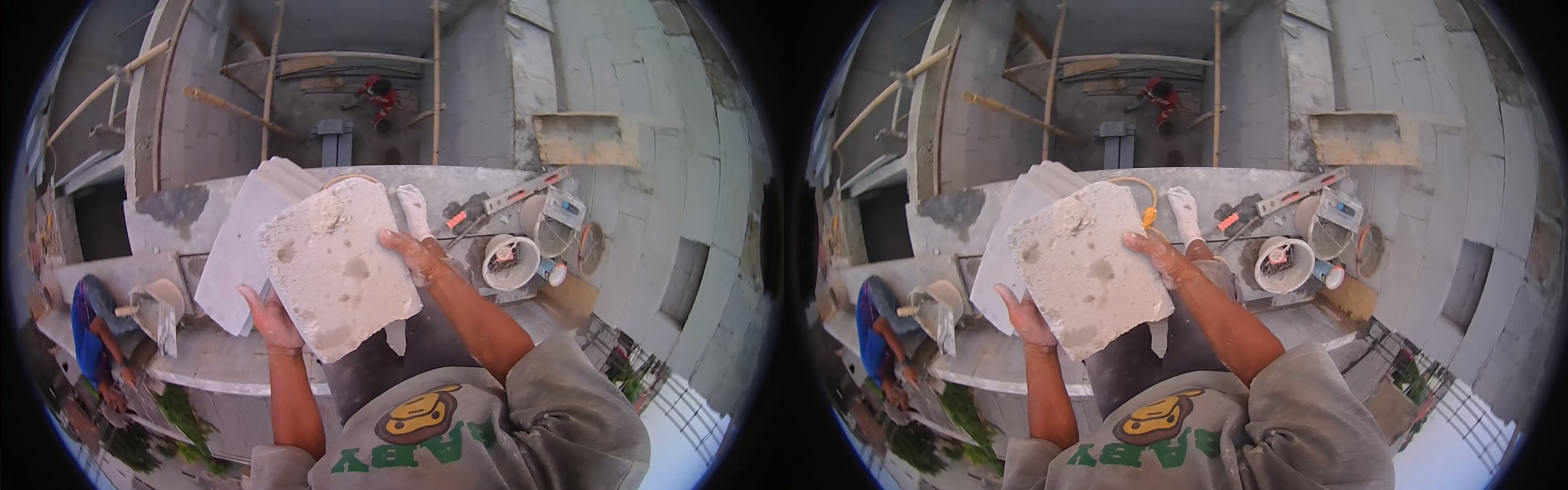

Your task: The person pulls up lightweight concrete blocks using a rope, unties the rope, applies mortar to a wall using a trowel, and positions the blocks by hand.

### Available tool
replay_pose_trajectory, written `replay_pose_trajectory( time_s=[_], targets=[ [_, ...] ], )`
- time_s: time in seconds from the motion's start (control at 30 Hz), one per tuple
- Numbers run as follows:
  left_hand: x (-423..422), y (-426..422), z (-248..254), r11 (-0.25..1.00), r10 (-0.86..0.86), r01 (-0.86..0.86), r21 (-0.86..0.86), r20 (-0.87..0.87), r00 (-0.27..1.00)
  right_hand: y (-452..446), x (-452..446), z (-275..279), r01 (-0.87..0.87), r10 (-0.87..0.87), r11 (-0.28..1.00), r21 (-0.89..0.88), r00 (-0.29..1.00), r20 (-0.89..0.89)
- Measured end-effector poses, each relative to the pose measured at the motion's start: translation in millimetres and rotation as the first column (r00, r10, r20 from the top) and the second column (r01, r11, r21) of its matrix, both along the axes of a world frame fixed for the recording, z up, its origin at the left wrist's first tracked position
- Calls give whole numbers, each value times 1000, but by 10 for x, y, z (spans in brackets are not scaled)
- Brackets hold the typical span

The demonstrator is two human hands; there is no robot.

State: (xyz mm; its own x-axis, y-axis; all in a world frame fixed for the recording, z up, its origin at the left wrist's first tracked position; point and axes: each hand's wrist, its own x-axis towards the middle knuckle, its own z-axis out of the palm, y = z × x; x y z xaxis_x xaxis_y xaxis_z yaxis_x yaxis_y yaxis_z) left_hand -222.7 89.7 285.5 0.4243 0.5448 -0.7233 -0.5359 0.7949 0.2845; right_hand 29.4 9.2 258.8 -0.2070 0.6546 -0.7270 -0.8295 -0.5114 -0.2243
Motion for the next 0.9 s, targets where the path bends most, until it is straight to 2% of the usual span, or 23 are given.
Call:
replay_pose_trajectory(
  time_s=[0.07,0.1,0.17,0.2,0.23,0.27,0.33,0.37,0.43,0.47,0.53,0.57,0.67,0.7,0.77,0.8,0.87,0.9],
  targets=[
    [-34,113,-72,997,-68,69,18,-63,996,-99,-61,-45,96,-104,994,44,971,215],
    [-64,176,-113,988,-142,151,41,-173,975,-160,-89,-75,142,-156,988,67,935,317],
    [-156,327,-171,950,-249,301,78,-389,887,-248,-153,-121,72,-52,997,-11,807,588],
    [-192,412,-179,874,-313,463,148,-558,769,-295,-152,-138,47,15,997,-69,717,697],
    [-208,513,-162,764,-327,617,188,-712,622,-292,-120,-19,27,52,996,-91,646,762],
    [-150,595,-171,626,-290,755,195,-841,457,-297,-104,-7,0,100,993,-115,496,863],
    [138,653,-41,139,-103,982,126,-985,141,-372,-161,-47,-41,220,975,-217,176,959],
    [285,642,38,-101,56,995,25,-998,31,-396,-169,-39,-109,258,962,-249,80,963],
    [718,515,171,-434,239,886,-161,-969,-59,-399,-105,-60,-238,300,916,-323,-126,946],
    [964,413,174,-568,335,783,-253,-940,-61,-418,-58,-107,-301,289,894,-333,-180,940],
    [1364,185,105,-740,289,602,-301,-950,-120,-478,18,-190,-427,255,829,-362,-287,923],
    [1490,124,67,-803,277,503,-319,-948,-160,-543,64,-242,-485,229,791,-373,-330,916],
    [1643,41,-380,-873,101,450,-188,-972,-211,-733,206,-369,-575,243,741,-348,-254,936],
    [1718,-7,-432,-871,84,467,-152,-983,-164,-815,290,-410,-586,255,734,-344,-232,939],
    [1844,-159,-493,-855,48,489,-173,-965,-258,-974,380,-438,-611,280,724,-321,-165,946],
    [1914,-225,-529,-842,34,505,-190,-953,-301,-1031,417,-475,-594,277,735,-328,-179,944],
    [2016,-322,-649,-836,61,517,-182,-968,-242,-1130,482,-608,-559,264,756,-341,-216,940],
    [2068,-358,-726,-832,78,524,-181,-974,-214,-1185,514,-711,-470,234,811,-348,-284,930]
  ],
)
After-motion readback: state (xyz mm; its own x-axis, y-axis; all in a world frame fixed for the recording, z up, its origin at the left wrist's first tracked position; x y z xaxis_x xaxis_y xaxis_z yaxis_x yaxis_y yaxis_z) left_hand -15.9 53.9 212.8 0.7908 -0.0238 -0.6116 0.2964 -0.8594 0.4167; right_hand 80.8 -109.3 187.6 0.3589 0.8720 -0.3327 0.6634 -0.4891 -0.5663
